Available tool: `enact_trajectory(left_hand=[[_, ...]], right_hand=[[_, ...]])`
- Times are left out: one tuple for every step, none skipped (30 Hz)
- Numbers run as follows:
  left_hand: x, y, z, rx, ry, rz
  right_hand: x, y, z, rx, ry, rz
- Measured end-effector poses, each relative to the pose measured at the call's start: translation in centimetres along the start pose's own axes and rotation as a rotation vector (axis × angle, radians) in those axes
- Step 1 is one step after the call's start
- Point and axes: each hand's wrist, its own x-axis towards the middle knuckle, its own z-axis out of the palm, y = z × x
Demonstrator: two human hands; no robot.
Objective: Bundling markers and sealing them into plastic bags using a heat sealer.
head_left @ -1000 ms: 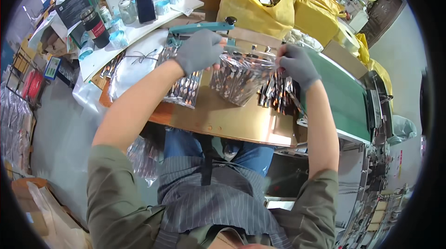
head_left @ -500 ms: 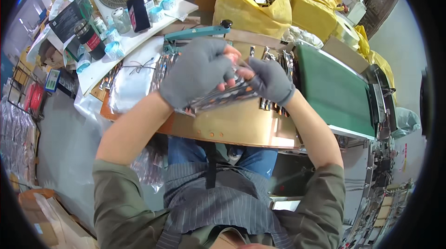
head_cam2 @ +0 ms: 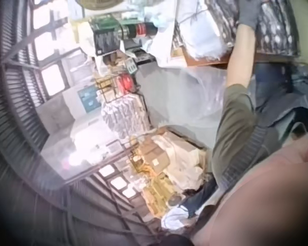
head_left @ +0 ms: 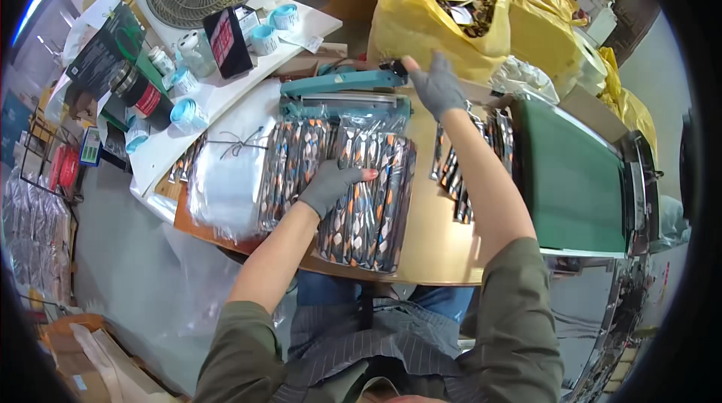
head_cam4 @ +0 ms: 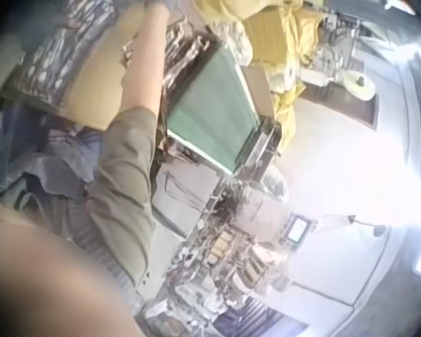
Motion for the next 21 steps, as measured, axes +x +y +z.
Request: enact_trajectory(left_hand=[[0.8,0.7,-0.1,-0.044,-0.004,-0.145],[2.5,-0.3,-1.0,-0.082,0.036,-0.153],[4.3,0.1,-1.4,-0.058,0.056,-0.180],[5.5,0.4,-2.2,-0.035,0.091,-0.210],[6.8,-0.6,-3.1,-0.207,0.072,-0.095],[7.6,-0.9,-3.6,-0.204,0.081,-0.097],[8.1,-1.1,-4.0,-0.139,0.127,-0.132],[9.1,-1.4,-3.9,-0.077,0.164,-0.163],[9.3,-1.1,-3.3,-0.070,0.151,-0.184],[9.2,-0.8,-3.4,-0.070,0.147,-0.193],[9.0,-0.6,-3.3,-0.091,0.096,-0.197],[8.9,-0.7,-3.2,-0.113,0.043,-0.198],[9.3,-2.0,-3.7,-0.092,0.048,-0.148],[9.2,-1.9,-3.7,-0.096,0.042,-0.160],[9.1,-1.7,-3.7,-0.079,0.024,-0.159],[8.9,-1.2,-3.4,-0.062,0.004,-0.157],[8.3,-0.1,-3.1,-0.051,0.041,-0.176],[8.6,-0.6,-3.3,-0.048,0.035,-0.177],[9.0,-1.5,-3.7,-0.013,0.048,-0.162],[9.1,-1.4,-3.6,0.021,0.063,-0.148],[8.5,-0.5,-3.2,0.002,0.066,-0.164]], right_hand=[[1.2,-1.2,0.9,0.019,-0.290,0.029],[2.6,-3.6,1.3,0.049,-0.578,0.046],[4.0,-5.4,1.5,-0.148,-0.618,-0.070],[5.3,-6.7,1.3,-0.130,-0.623,-0.075],[6.3,-8.1,1.0,-0.116,-0.578,-0.082],[7.0,-8.7,0.9,-0.112,-0.529,-0.083],[7.1,-8.3,1.0,-0.145,-0.506,-0.133],[6.8,-6.8,1.5,-0.145,-0.505,-0.136],[6.1,-4.7,2.1,-0.175,-0.434,-0.125],[4.7,-3.0,2.9,-0.205,-0.370,-0.111],[2.5,-1.3,3.9,-0.212,-0.378,-0.103],[0.1,0.5,4.8,-0.194,-0.311,-0.112],[-1.0,1.1,5.4,-0.165,-0.243,-0.128],[-1.1,1.3,5.5,-0.171,-0.253,-0.121],[-0.9,1.1,5.5,-0.178,-0.292,-0.088],[-0.8,1.2,5.6,-0.185,-0.330,-0.055],[-0.8,1.4,6.0,-0.154,-0.287,-0.092],[-1.0,1.4,6.3,-0.158,-0.283,-0.087],[-1.2,1.2,6.4,-0.166,-0.280,-0.056],[-1.4,1.3,6.5,-0.174,-0.279,-0.025],[-1.4,1.7,6.7,-0.171,-0.291,-0.015]])
